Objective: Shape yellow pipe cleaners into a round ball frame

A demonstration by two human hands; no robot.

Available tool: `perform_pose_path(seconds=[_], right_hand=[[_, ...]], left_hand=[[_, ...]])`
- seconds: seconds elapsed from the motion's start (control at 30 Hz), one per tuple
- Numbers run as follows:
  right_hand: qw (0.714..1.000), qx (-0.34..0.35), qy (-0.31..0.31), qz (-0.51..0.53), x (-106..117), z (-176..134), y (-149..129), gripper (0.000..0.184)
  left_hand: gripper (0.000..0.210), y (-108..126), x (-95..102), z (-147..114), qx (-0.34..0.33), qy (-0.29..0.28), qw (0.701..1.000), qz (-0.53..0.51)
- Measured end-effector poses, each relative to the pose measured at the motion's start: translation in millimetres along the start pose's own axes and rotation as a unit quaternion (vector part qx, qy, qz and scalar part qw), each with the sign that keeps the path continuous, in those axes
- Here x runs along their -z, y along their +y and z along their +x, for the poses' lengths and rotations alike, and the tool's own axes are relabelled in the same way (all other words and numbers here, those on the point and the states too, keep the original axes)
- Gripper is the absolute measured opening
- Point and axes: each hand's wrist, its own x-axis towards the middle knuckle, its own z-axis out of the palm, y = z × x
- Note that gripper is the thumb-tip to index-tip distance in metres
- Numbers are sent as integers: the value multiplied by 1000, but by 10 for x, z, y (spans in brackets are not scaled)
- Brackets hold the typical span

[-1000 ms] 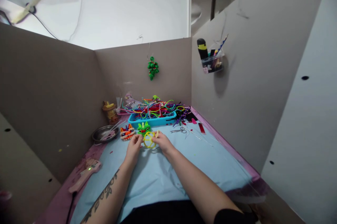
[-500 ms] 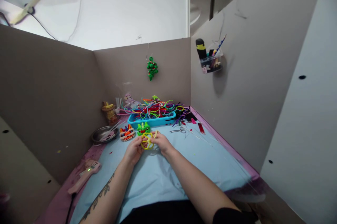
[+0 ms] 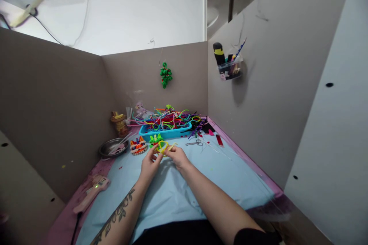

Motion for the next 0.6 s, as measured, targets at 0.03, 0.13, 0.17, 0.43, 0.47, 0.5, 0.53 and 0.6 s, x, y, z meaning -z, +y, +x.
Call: perform_pose_path(seconds=[0.03,0.13,0.17,0.43,0.47,0.5,0.53,0.6], right_hand=[[1000,-2,1,-8,-6,-3,6,37],[999,-6,10,-38,-7,-4,12,39],[999,-5,12,-44,-5,-4,7,39],[998,13,10,-59,-20,-42,-98,35],[998,11,7,-63,-19,-44,-99,34],[997,12,3,-71,-16,-42,-93,33],[996,16,-2,-85,-10,-37,-82,32],[991,38,-4,-128,4,-21,-48,32]], left_hand=[[52,4,-7,-3,15,-13,1000,-22],[54,16,-14,7,56,-38,993,-101],[54,21,-12,14,67,-38,989,-123],[47,66,7,20,84,-45,980,-173],[47,68,8,17,83,-50,980,-174],[47,68,10,15,82,-57,979,-176],[48,65,11,13,81,-64,979,-178],[49,47,10,12,76,-74,978,-179]])
